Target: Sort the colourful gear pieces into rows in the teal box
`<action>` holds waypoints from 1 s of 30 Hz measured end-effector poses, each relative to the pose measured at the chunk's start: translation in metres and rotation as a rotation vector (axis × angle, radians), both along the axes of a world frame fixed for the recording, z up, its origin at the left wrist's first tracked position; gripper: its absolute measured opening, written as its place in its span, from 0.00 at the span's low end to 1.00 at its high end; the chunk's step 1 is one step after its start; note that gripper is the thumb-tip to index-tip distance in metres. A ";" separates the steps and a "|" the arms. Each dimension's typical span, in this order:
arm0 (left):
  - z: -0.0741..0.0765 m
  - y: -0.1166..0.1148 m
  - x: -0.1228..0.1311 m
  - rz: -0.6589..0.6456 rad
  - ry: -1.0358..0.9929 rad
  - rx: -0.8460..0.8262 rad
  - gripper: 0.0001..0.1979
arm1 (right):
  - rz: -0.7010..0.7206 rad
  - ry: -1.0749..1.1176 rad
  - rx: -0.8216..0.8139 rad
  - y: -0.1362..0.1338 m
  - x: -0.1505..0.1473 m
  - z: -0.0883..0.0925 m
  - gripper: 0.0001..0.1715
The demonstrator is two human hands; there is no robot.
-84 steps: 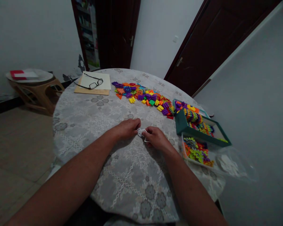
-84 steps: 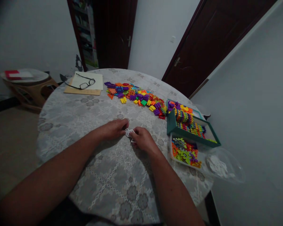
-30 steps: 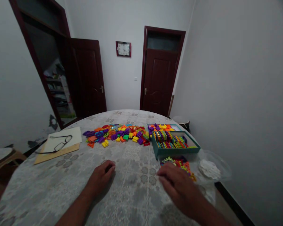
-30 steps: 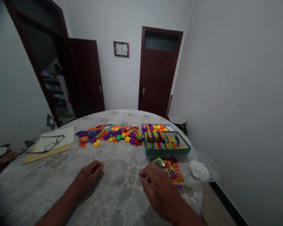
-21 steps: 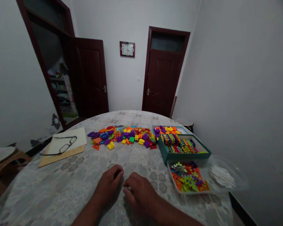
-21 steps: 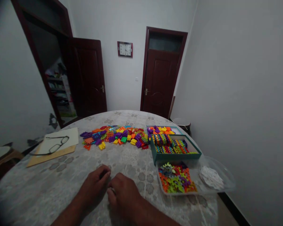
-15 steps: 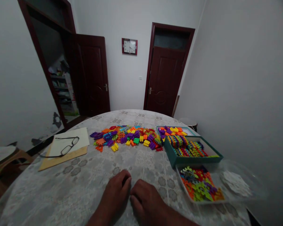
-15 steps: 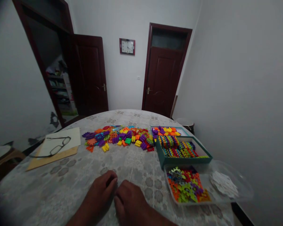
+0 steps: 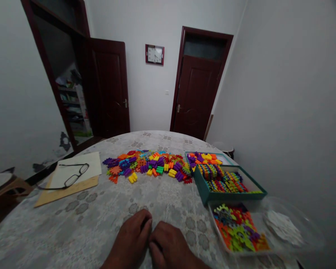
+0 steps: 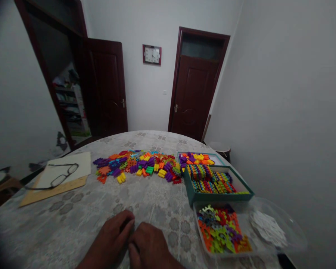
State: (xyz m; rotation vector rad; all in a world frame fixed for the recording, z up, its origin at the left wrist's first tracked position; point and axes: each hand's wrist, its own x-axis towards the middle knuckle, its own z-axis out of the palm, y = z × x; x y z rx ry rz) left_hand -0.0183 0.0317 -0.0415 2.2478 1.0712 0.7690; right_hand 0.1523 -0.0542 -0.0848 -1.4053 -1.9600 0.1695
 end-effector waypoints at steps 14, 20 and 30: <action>0.011 0.002 -0.004 -0.014 0.034 0.187 0.09 | -0.013 -0.012 -0.023 -0.016 -0.007 0.020 0.09; 0.016 -0.001 -0.002 -0.021 0.071 0.198 0.09 | -0.027 -0.012 -0.076 -0.014 -0.007 0.024 0.09; 0.016 -0.001 -0.003 0.016 0.044 0.178 0.07 | -0.020 -0.074 -0.077 -0.011 -0.004 0.023 0.07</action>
